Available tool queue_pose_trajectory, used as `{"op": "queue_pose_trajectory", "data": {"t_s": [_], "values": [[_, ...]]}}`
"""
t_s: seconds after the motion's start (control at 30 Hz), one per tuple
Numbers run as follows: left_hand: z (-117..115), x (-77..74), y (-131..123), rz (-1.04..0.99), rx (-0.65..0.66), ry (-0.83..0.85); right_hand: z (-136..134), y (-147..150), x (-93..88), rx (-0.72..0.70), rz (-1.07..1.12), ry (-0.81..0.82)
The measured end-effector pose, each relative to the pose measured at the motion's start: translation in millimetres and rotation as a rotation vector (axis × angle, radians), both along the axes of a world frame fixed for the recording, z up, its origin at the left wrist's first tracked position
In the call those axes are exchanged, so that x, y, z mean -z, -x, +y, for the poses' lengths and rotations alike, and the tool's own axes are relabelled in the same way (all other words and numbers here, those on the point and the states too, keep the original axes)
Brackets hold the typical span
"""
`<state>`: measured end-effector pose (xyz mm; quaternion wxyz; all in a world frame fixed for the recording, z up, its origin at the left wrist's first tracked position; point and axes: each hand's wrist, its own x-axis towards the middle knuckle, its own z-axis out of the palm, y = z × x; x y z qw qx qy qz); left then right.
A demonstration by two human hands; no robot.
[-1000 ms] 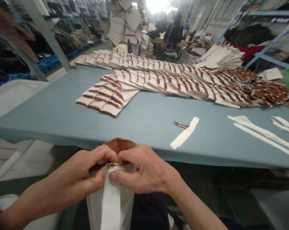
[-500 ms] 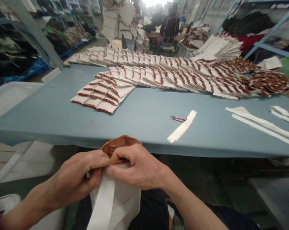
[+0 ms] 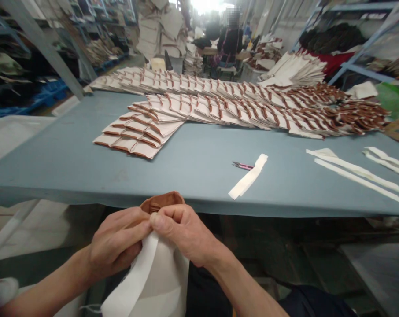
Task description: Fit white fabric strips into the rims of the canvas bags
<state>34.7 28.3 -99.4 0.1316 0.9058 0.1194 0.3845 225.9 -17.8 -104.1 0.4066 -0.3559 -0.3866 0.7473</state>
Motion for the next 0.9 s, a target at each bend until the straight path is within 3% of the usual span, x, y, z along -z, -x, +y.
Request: {"op": "queue_pose_trajectory", "data": {"t_s": [0.17,0.37,0.63,0.73,0.9], "values": [[-1,-6.1,2,-0.011,0.064,0.070,-3,2,2.5,-0.004,0.085,0.029],[-12,-25.2,6,-0.067,-0.011,0.299,-6,-10,-15.2,-0.091,-0.014,-0.093],[1,-54.8,12,0.276,0.044,0.673,-2,-13,-46.5,-0.105,-0.378,-0.346],[7,-52.4,14,0.284,0.108,0.709,0,-11,-50.9,-0.114,-0.432,-0.413],[14,-33.5,20,0.221,0.120,0.754,1,-7,-49.9,-0.081,-0.470,-0.413]]}}
